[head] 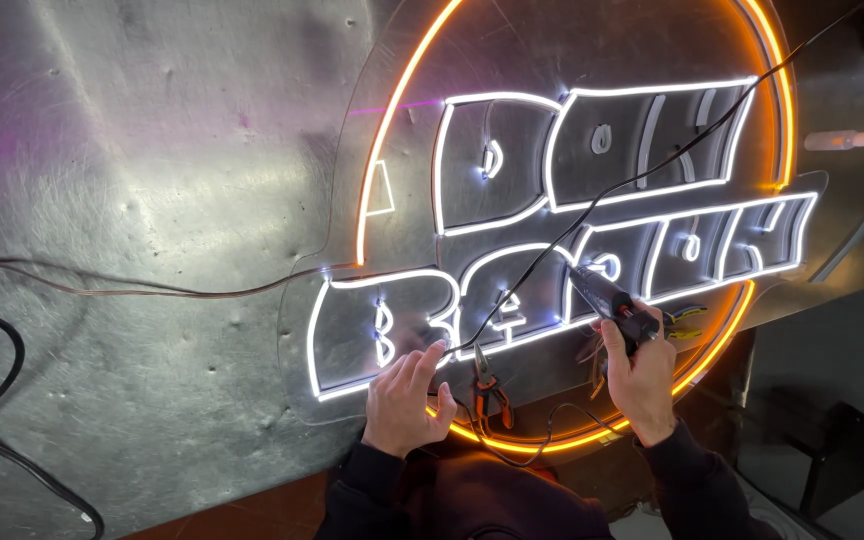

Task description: Assembling a neon sign by gluing components together using a hot glue gun.

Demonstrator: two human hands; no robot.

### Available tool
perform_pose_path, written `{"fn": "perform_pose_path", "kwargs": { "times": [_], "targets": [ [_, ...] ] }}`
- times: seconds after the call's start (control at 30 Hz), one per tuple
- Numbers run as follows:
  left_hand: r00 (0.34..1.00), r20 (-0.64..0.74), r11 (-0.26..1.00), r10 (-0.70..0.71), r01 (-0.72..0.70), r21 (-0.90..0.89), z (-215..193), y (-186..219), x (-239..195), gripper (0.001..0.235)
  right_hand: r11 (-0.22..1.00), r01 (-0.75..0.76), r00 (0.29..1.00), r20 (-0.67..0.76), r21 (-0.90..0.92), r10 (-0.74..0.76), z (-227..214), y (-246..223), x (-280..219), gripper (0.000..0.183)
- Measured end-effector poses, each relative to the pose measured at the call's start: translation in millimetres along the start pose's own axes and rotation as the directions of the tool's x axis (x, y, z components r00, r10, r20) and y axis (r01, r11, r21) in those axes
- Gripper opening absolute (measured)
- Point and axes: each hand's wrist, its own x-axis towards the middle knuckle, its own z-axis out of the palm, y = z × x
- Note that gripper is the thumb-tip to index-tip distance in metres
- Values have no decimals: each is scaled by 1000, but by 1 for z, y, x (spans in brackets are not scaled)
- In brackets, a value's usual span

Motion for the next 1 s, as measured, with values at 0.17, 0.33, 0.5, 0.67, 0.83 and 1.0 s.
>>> {"fn": "perform_pose_path", "kwargs": {
  "times": [0.17,0.33,0.5,0.67,0.83,1.0],
  "targets": [
    [1000,10,1000,1,-1,10,1,-2,-1,64,998,-43,999,1,-55,43,1,-4,0,45],
    [1000,8,1000,2,-2,10,3,-4,-3,64,984,-168,985,26,-55,170,4,-10,-1,49],
    [1000,19,1000,-1,1,11,2,-3,-2,64,998,-57,998,-9,-42,56,6,-11,1,45],
    [1000,2,1000,7,-7,0,0,-1,0,63,997,52,998,-31,-52,-54,7,-3,-3,44],
    [1000,-4,1000,21,-21,-3,1,-1,0,63,993,-97,995,-5,-65,97,9,-6,-2,48],
    [1000,-12,1000,19,-19,1,0,-1,1,63,987,11,999,-37,-161,-17,11,-4,-3,47]
  ]
}}
